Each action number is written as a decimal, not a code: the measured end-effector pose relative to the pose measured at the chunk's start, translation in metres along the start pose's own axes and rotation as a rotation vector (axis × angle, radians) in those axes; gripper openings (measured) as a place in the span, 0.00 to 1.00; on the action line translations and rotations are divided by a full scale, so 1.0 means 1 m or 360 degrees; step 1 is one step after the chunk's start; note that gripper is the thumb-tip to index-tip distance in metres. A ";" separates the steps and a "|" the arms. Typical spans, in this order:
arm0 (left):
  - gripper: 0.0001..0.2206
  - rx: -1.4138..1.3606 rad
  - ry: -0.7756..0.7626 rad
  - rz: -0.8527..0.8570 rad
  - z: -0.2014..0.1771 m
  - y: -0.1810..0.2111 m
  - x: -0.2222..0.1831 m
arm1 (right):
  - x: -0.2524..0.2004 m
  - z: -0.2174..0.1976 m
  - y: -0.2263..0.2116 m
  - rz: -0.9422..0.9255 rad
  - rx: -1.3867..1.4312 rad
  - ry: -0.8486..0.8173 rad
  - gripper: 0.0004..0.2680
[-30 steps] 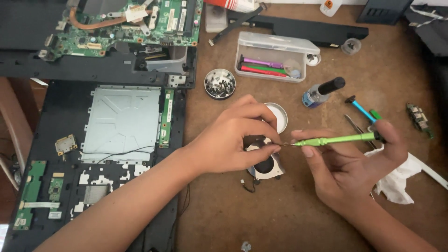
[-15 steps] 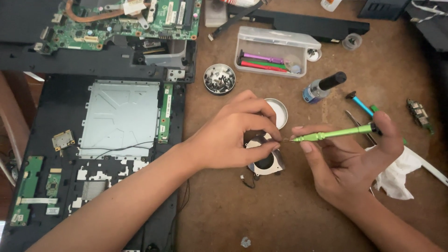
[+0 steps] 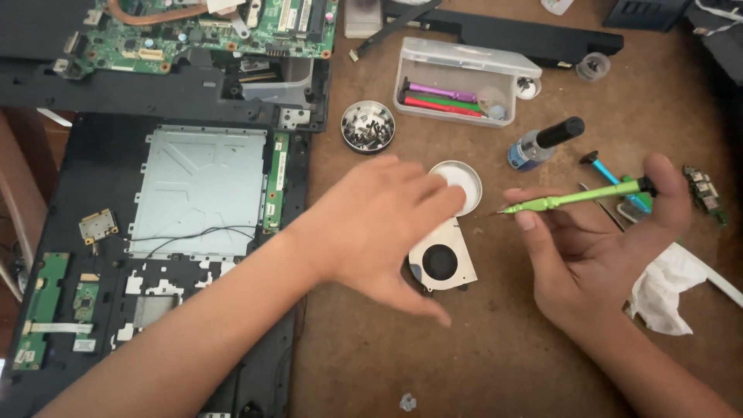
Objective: Cleaning a laptop cooling fan housing with a cloth and then using a precision screwdriver to service the internal components.
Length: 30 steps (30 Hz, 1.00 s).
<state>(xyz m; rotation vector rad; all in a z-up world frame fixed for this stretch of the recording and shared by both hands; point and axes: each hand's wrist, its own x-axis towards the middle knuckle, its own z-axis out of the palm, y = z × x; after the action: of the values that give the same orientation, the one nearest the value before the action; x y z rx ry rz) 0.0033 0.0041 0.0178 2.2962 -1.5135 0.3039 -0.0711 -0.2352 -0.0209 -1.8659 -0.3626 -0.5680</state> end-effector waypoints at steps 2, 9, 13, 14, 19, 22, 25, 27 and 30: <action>0.44 0.0086 -0.0053 -0.0014 0.004 0.003 -0.001 | 0.005 0.001 -0.006 0.0011 0.0008 -0.0045 0.31; 0.31 0.0047 0.0044 -0.0027 0.009 0.009 -0.001 | 0.010 0.001 -0.008 0.0040 -0.0009 -0.0056 0.30; 0.28 -0.0049 0.0076 -0.0032 0.009 0.010 0.000 | 0.013 -0.002 -0.006 -0.0062 0.0031 -0.0076 0.30; 0.27 -0.0058 0.0079 -0.0051 0.010 0.010 0.000 | 0.013 -0.003 -0.007 -0.0048 -0.0019 -0.0076 0.29; 0.26 -0.0057 0.0090 -0.0113 0.014 0.004 -0.001 | 0.015 -0.008 -0.001 -0.0069 -0.0110 -0.0086 0.30; 0.26 -0.0098 0.0065 -0.0145 0.015 0.002 -0.001 | 0.019 -0.009 0.002 0.0025 -0.0091 -0.0126 0.31; 0.26 -0.0153 0.0050 -0.0150 0.015 0.002 0.000 | 0.021 -0.008 0.004 0.0019 0.0036 -0.0175 0.31; 0.27 -0.0204 0.0079 -0.0149 0.015 0.003 0.000 | 0.021 -0.008 0.003 0.0046 0.0027 -0.0219 0.30; 0.27 -0.0201 0.0076 -0.0151 0.016 0.003 0.001 | 0.022 -0.009 0.001 0.0027 -0.0085 -0.0258 0.30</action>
<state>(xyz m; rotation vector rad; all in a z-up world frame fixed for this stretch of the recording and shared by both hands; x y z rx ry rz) 0.0004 -0.0042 0.0043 2.2375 -1.3559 0.2288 -0.0537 -0.2444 -0.0071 -1.9708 -0.4414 -0.4191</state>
